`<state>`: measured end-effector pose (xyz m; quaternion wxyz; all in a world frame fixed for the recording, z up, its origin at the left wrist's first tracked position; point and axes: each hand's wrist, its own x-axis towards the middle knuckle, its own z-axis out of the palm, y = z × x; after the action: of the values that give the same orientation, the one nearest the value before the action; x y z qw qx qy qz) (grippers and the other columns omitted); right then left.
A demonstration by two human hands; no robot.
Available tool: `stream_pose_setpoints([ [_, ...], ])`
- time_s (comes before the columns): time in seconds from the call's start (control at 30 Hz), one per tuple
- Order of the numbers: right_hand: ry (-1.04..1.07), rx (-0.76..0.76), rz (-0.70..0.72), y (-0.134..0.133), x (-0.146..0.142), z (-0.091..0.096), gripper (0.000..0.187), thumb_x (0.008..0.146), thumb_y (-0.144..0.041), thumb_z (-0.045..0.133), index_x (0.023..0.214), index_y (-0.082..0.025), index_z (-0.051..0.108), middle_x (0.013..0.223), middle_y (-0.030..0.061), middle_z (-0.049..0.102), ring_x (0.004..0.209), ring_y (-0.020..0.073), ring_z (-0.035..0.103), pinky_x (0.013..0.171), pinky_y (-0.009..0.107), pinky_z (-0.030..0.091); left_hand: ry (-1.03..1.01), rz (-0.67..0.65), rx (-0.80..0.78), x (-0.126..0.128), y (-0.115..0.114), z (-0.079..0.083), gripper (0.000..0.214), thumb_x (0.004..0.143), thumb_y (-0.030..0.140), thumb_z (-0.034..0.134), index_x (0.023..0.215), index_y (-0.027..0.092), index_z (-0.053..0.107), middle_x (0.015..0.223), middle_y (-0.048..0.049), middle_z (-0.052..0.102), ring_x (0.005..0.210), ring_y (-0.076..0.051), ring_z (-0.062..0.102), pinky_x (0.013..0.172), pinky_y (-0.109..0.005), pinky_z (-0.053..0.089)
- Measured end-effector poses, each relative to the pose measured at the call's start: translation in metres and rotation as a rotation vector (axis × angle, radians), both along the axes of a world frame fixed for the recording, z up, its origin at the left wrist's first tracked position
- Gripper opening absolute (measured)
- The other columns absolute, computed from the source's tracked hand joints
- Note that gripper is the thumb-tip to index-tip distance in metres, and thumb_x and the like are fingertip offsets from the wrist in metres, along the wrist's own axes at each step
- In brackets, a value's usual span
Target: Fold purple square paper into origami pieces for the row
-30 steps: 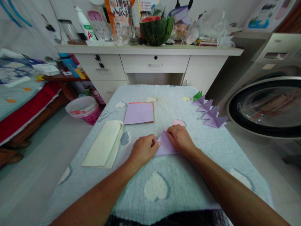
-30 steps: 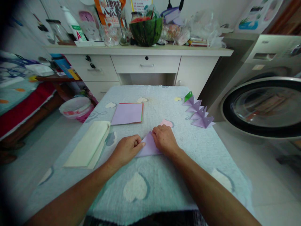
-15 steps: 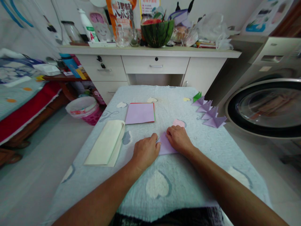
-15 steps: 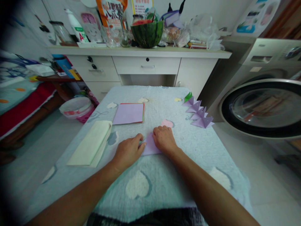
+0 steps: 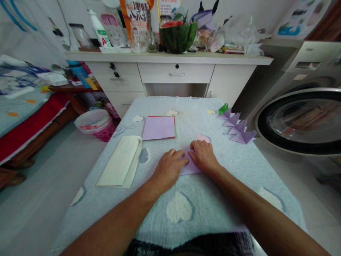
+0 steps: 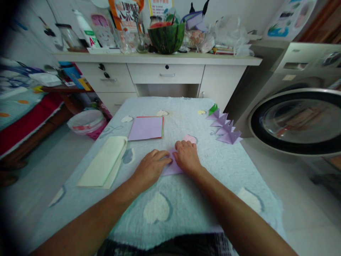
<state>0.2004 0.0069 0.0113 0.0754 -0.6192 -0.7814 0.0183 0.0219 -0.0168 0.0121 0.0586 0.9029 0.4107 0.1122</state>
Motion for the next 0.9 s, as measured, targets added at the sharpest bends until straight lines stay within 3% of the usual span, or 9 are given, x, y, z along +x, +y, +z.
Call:
stream_pose_setpoints([
  [0.17,0.019,-0.009,0.135,0.003,0.001,-0.002,0.012,0.092,-0.021,0.051,0.096,-0.018,0.061,0.098,0.0097,0.063,0.092,0.0244,0.053,0.079,0.034,0.032,0.039,-0.058,-0.050,-0.002,0.001,-0.001,0.024,0.096,0.021,0.047,0.110,0.024,0.065,0.107,-0.0039,0.064,0.095,-0.022,0.050,0.083,-0.036,0.043],
  [0.3,0.083,-0.055,0.294,0.004,0.005,0.000,0.020,0.093,-0.012,0.044,0.099,-0.016,0.063,0.096,0.0080,0.063,0.090,0.0198,0.053,0.080,0.031,0.032,0.029,-0.066,-0.060,-0.002,-0.001,0.001,0.022,0.091,0.035,0.058,0.110,0.024,0.064,0.110,-0.0037,0.061,0.099,-0.023,0.049,0.086,-0.037,0.042],
  [0.4,0.080,-0.069,0.346,0.002,0.009,0.005,0.020,0.092,-0.014,0.046,0.102,-0.016,0.063,0.099,0.0078,0.062,0.091,0.0196,0.052,0.081,0.031,0.032,0.030,-0.053,-0.056,-0.002,-0.002,0.002,0.024,0.089,0.035,0.061,0.111,0.024,0.061,0.115,-0.0033,0.060,0.102,-0.024,0.048,0.087,-0.037,0.041],
  [0.57,0.020,-0.051,0.353,-0.006,0.011,0.009,0.021,0.094,-0.024,0.047,0.109,-0.017,0.060,0.106,0.0099,0.059,0.096,0.0229,0.050,0.081,0.034,0.032,0.028,-0.023,-0.067,-0.004,-0.005,-0.002,0.032,0.089,0.036,0.061,0.119,0.024,0.056,0.127,-0.0042,0.055,0.107,-0.026,0.047,0.090,-0.040,0.040],
  [0.7,-0.035,-0.020,0.363,-0.011,0.013,0.006,0.028,0.096,-0.032,0.045,0.117,-0.017,0.057,0.109,0.0114,0.057,0.097,0.0250,0.047,0.082,0.036,0.031,-0.001,0.000,-0.078,-0.006,-0.007,-0.005,0.035,0.090,0.036,0.059,0.123,0.025,0.053,0.132,-0.0048,0.052,0.119,-0.027,0.042,0.105,-0.046,0.031],
  [0.9,-0.088,-0.019,0.386,-0.017,0.014,0.003,0.055,0.089,-0.061,0.046,0.122,-0.016,0.054,0.112,0.0134,0.056,0.098,0.0287,0.046,0.083,0.039,0.033,0.030,-0.005,-0.180,-0.018,-0.003,-0.007,0.042,0.092,0.033,0.053,0.134,0.030,0.047,0.145,-0.0056,0.042,0.136,-0.028,0.029,0.115,-0.055,0.013],
])
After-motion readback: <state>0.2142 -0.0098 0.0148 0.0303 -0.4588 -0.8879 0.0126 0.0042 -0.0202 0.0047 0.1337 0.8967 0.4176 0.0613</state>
